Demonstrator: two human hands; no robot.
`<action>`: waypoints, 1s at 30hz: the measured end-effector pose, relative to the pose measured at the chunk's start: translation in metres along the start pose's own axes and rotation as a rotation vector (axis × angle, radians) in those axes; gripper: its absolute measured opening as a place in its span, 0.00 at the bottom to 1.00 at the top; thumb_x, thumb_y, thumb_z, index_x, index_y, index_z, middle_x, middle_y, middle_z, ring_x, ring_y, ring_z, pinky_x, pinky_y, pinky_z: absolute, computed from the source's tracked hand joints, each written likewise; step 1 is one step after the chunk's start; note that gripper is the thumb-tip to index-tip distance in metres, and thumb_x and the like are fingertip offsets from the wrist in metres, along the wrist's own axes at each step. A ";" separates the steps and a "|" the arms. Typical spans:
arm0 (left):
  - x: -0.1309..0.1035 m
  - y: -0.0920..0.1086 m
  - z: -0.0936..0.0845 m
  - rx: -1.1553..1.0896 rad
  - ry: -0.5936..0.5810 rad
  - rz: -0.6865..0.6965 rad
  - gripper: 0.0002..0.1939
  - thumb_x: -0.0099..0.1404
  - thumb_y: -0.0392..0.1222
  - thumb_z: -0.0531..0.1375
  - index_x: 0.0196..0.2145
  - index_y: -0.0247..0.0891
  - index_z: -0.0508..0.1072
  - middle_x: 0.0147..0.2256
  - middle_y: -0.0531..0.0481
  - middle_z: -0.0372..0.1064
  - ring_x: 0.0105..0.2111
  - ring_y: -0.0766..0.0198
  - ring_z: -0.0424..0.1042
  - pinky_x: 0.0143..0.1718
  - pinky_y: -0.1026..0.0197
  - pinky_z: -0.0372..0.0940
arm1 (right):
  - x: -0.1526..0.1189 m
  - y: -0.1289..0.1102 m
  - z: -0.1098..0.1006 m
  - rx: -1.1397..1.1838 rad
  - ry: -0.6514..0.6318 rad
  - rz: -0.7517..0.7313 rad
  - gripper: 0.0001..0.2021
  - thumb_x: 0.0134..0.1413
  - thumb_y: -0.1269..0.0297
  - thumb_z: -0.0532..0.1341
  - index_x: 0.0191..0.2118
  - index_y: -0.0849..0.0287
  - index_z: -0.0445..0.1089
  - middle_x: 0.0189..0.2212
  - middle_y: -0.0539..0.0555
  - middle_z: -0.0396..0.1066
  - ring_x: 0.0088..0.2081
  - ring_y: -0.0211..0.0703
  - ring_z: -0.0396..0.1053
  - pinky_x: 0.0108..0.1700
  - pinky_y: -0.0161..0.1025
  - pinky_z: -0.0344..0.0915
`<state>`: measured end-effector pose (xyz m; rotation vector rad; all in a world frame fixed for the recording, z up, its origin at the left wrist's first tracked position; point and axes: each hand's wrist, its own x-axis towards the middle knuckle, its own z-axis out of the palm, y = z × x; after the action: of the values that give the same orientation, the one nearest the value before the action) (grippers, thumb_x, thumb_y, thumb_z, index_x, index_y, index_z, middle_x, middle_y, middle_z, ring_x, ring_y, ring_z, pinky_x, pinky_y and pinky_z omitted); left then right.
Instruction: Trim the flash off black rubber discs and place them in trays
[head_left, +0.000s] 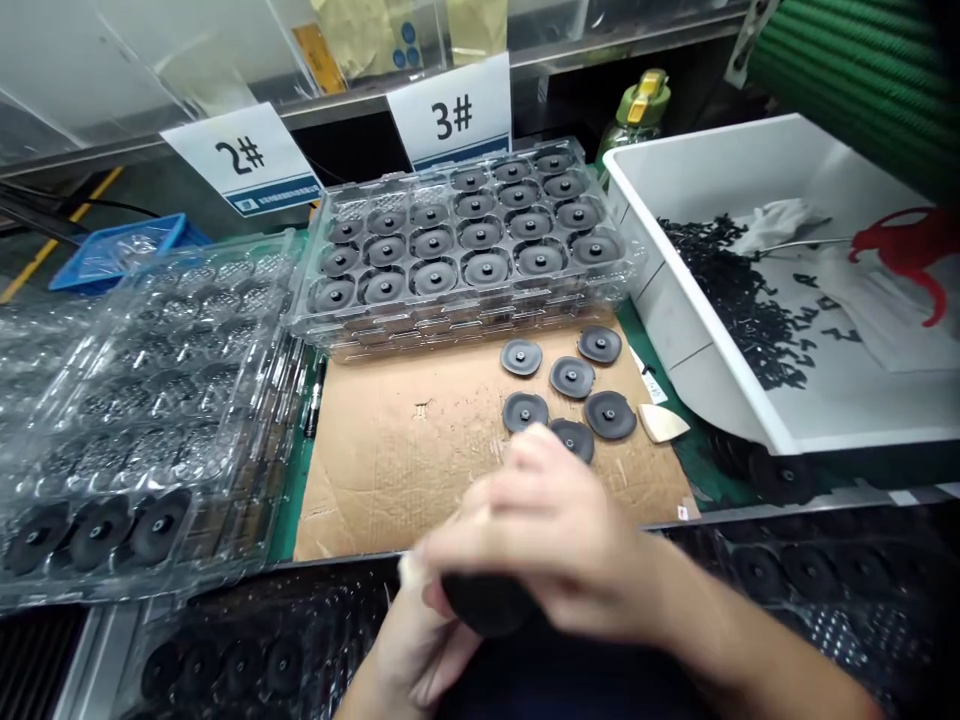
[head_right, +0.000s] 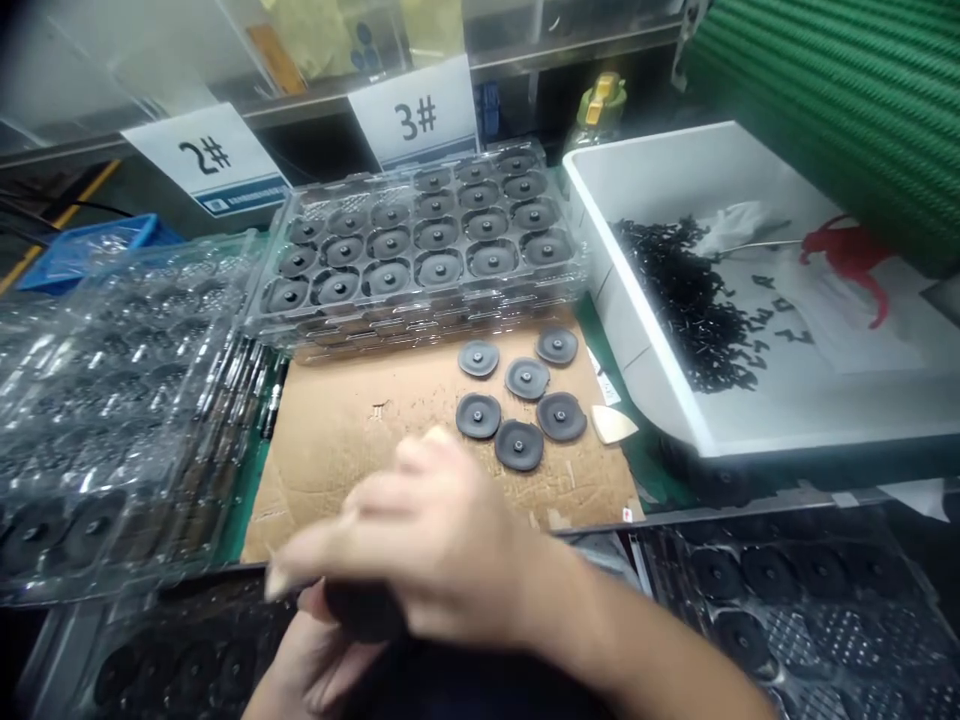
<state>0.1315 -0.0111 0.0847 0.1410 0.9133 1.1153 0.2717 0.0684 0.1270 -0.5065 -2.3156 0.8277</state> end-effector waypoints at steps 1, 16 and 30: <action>-0.001 0.002 0.000 -0.017 -0.020 -0.025 0.25 0.39 0.47 0.71 0.37 0.36 0.76 0.32 0.47 0.75 0.34 0.58 0.73 0.37 0.59 0.69 | 0.000 0.007 0.002 0.032 0.071 0.110 0.11 0.62 0.68 0.51 0.45 0.52 0.68 0.36 0.46 0.72 0.34 0.37 0.64 0.40 0.39 0.58; -0.017 0.019 -0.028 -0.248 -0.120 -0.120 0.22 0.44 0.39 0.69 0.40 0.42 0.74 0.41 0.51 0.73 0.40 0.57 0.73 0.41 0.59 0.67 | -0.052 0.060 0.123 -0.210 0.035 0.583 0.19 0.56 0.69 0.52 0.54 0.53 0.63 0.51 0.61 0.61 0.48 0.58 0.63 0.46 0.55 0.63; -0.025 0.021 -0.052 -0.209 -0.106 0.060 0.27 0.43 0.42 0.70 0.44 0.42 0.73 0.43 0.48 0.74 0.43 0.54 0.72 0.45 0.58 0.65 | 0.015 0.017 0.057 -0.070 0.181 0.189 0.15 0.60 0.67 0.52 0.53 0.51 0.61 0.42 0.52 0.69 0.41 0.43 0.67 0.38 0.38 0.64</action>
<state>0.0770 -0.0388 0.0761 0.0552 0.6971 1.2401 0.2253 0.0639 0.0868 -0.8069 -2.1589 0.7558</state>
